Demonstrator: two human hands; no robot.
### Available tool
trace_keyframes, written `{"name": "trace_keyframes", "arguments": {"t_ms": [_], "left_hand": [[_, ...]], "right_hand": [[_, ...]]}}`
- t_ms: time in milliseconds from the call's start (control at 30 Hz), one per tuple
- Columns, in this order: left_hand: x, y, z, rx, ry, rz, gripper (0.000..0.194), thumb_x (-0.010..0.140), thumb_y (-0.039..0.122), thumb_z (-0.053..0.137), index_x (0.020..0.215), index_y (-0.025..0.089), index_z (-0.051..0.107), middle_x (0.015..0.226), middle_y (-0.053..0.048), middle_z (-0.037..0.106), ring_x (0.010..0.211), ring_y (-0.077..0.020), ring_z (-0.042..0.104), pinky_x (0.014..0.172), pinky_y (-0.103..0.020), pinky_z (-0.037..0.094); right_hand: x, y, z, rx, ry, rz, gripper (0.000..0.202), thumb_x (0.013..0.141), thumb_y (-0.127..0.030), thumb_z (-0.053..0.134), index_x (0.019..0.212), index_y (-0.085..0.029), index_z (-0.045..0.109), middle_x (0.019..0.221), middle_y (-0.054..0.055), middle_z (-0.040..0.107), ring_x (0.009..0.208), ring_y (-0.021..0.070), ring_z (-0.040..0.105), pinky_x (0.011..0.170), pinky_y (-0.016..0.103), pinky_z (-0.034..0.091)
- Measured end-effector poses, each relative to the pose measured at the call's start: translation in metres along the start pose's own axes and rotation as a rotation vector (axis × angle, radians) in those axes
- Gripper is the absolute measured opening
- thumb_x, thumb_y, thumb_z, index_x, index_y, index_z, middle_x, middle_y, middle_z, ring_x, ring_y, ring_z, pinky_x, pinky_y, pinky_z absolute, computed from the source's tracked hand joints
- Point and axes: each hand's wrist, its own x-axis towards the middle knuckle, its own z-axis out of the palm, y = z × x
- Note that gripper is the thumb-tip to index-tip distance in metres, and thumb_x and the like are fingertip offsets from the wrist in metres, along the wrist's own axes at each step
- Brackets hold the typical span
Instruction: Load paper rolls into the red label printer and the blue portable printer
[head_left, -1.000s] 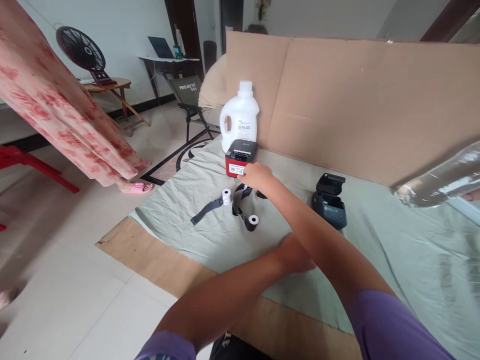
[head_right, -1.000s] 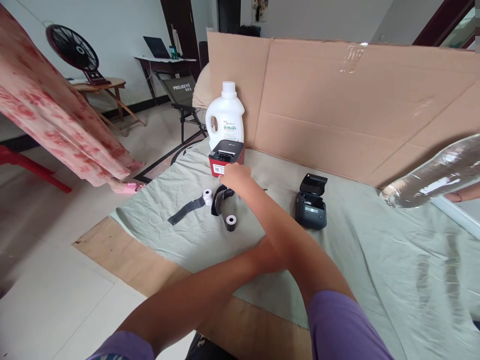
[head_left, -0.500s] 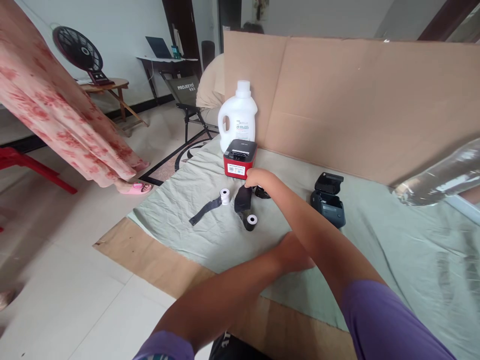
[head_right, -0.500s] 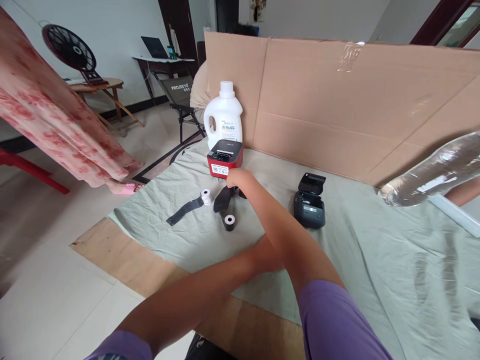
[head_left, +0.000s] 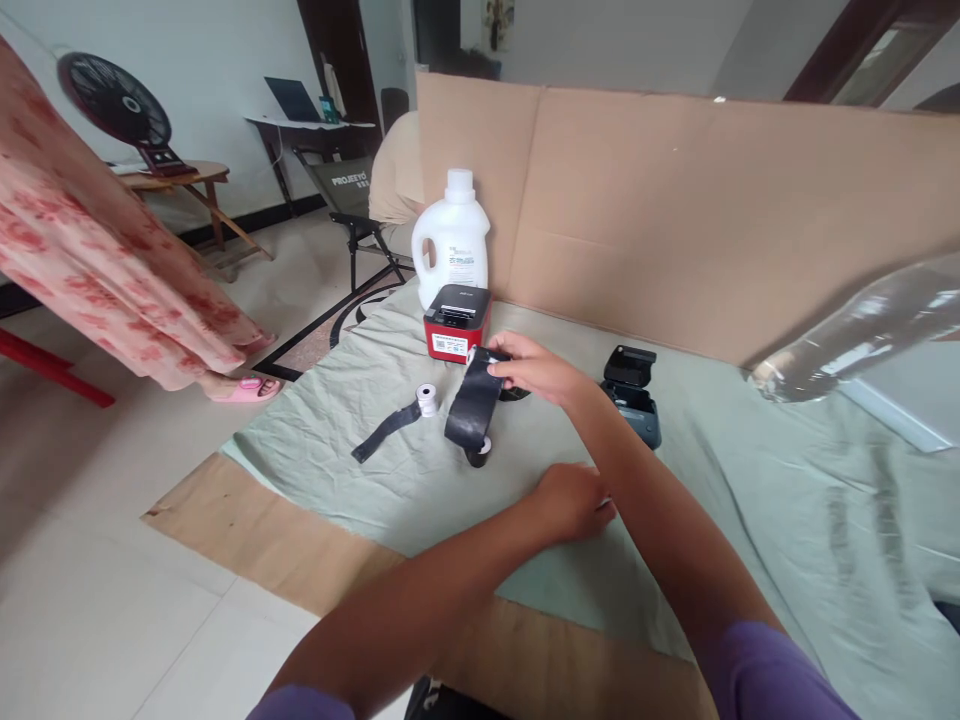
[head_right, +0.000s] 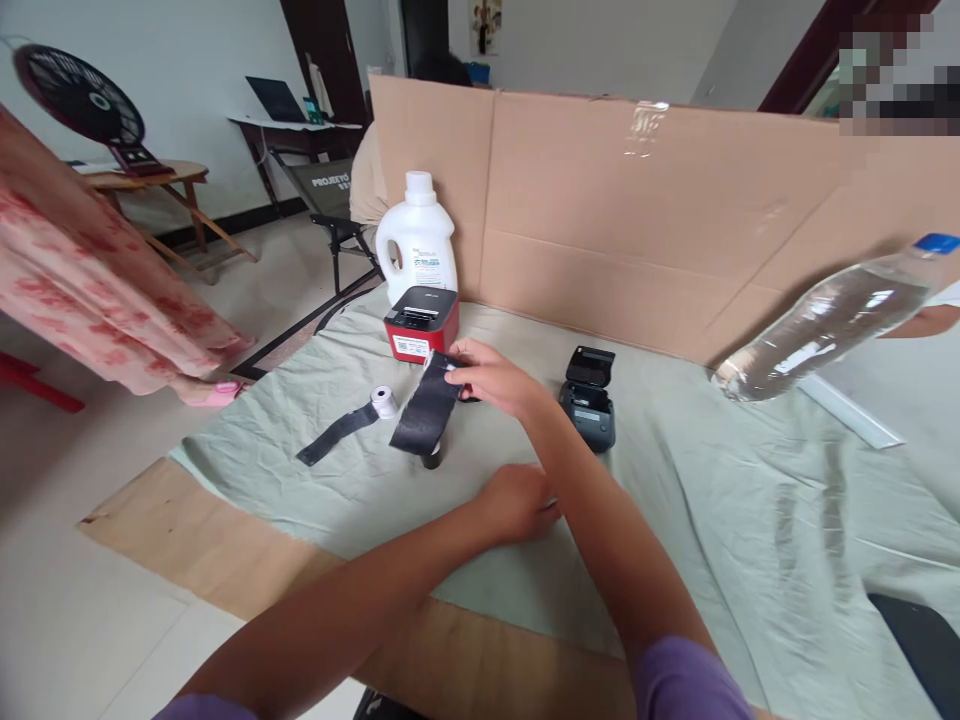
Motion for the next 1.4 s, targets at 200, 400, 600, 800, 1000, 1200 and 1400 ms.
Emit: {"name": "trace_keyframes", "arguments": {"t_ms": [200,400,600,800,1000,1200,1400], "left_hand": [[-0.002,-0.001,0.002,0.132,0.055,0.094,0.021,0.095,0.034,0.048,0.096,0.020,0.063,0.094,-0.005,0.071,0.090,-0.0228,0.066,0.072,-0.032,0.048],[-0.007,0.013,0.002,0.114,0.073,0.268,0.019,0.098,0.027,0.046,0.095,0.020,0.063,0.091,-0.002,0.071,0.085,-0.0174,0.064,0.071,-0.029,0.043],[0.014,0.068,0.031,0.120,0.025,0.714,0.022,0.097,0.031,0.046,0.087,0.019,0.061,0.080,0.000,0.067,0.077,-0.0159,0.060,0.064,-0.033,0.038],[0.028,0.103,0.074,0.065,-0.029,0.821,0.023,0.094,0.040,0.051,0.093,0.019,0.059,0.093,-0.002,0.068,0.086,-0.0182,0.059,0.072,-0.037,0.041],[0.019,0.087,0.076,0.075,-0.006,0.848,0.021,0.093,0.039,0.056,0.094,0.019,0.061,0.102,-0.005,0.065,0.092,-0.0193,0.057,0.079,-0.037,0.040],[0.020,0.088,0.078,0.068,-0.037,0.829,0.023,0.093,0.040,0.055,0.099,0.019,0.063,0.106,-0.006,0.064,0.097,-0.0210,0.055,0.081,-0.037,0.040],[0.021,0.086,0.076,0.038,-0.062,0.793,0.024,0.094,0.040,0.054,0.097,0.020,0.066,0.106,-0.006,0.066,0.097,-0.0209,0.055,0.085,-0.037,0.039]], "right_hand": [[-0.103,0.010,-0.041,0.578,-0.036,0.058,0.039,0.070,-0.034,0.080,0.102,-0.023,0.060,0.093,0.002,0.062,0.081,0.0151,0.058,0.070,0.028,0.048],[-0.144,-0.002,-0.090,0.513,0.190,0.000,0.027,0.074,-0.029,0.079,0.095,-0.021,0.065,0.086,0.000,0.060,0.071,0.0114,0.053,0.061,0.023,0.044],[-0.166,-0.011,-0.124,0.047,0.387,-0.039,0.026,0.080,-0.040,0.073,0.098,-0.023,0.068,0.090,0.002,0.064,0.082,0.0160,0.057,0.072,0.030,0.046],[-0.202,-0.020,-0.149,-0.129,0.306,-0.120,0.041,0.075,-0.051,0.077,0.105,-0.025,0.070,0.096,0.007,0.068,0.090,0.0237,0.063,0.077,0.037,0.049],[-0.196,0.017,-0.179,-0.037,0.504,-0.227,0.056,0.074,-0.071,0.065,0.112,-0.031,0.062,0.091,0.006,0.067,0.083,0.0246,0.064,0.070,0.040,0.048],[-0.147,0.059,-0.178,-0.457,0.399,-0.005,0.024,0.082,-0.030,0.062,0.103,-0.020,0.067,0.106,0.007,0.070,0.098,0.0226,0.062,0.089,0.039,0.047],[-0.130,0.076,-0.165,-0.808,0.485,-0.016,0.026,0.087,-0.015,0.052,0.109,-0.021,0.065,0.114,0.006,0.070,0.110,0.0233,0.056,0.099,0.041,0.041]]}}
